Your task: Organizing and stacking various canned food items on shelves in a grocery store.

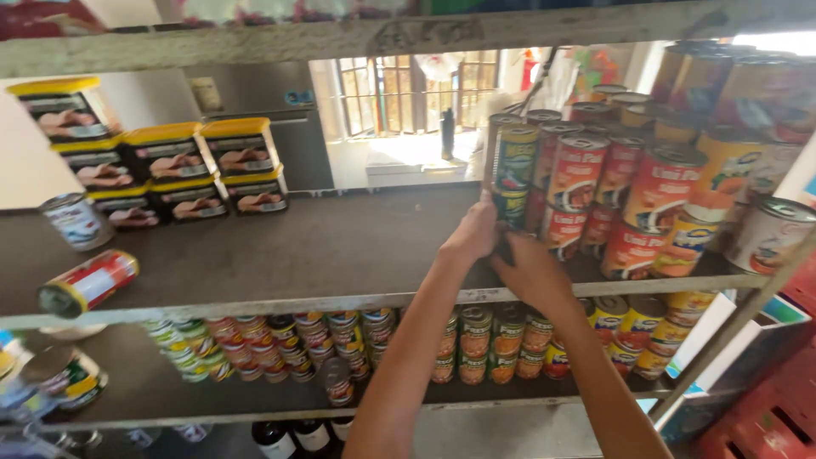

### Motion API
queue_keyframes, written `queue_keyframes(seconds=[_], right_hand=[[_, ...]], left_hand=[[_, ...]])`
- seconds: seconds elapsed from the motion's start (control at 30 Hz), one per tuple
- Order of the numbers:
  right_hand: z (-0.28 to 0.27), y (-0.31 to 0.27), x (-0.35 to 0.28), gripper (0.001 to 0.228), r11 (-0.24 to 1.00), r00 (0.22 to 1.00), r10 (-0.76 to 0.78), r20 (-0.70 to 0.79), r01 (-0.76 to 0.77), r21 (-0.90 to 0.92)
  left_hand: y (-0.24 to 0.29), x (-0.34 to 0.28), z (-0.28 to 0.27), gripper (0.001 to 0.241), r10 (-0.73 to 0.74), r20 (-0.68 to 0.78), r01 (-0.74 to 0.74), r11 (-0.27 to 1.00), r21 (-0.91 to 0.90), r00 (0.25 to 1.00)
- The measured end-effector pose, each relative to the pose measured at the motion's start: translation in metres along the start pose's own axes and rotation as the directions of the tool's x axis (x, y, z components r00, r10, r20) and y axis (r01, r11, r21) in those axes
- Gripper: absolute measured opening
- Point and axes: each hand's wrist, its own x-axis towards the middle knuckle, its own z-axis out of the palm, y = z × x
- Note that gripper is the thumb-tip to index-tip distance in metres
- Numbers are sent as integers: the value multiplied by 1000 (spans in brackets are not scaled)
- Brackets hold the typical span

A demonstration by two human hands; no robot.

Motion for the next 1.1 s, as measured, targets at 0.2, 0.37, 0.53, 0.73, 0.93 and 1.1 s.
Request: queue_keyframes(seconds=[0.2,0.37,0.53,0.73,0.93,1.1], right_hand=[[13,-47,-1,26,984,986,146,-78,-137,113],[100,-139,11,25,905,983,-152,-102,180,386],[184,-240,33,29,792,934,-336,-118,349,501],[273,-347,66,45,662,844,-519,-134,496,562],[338,-390,105,72,594,770,-625,-125,573,565],[309,-399,103,74,730,812,-584,9,520,443]], left_hand=[[71,-109,-139,26,-21,16,18,989,148,1000],[42,-189,-249,25,-40,-282,91,981,169,959],[-3,-265,-352,22,-63,-611,208,963,170,789],[-40,-328,-435,47,233,-850,368,824,431,472],[-95,-344,-470,74,-24,-856,537,787,303,517],[-95,-340,-462,63,106,-800,329,873,359,591]])
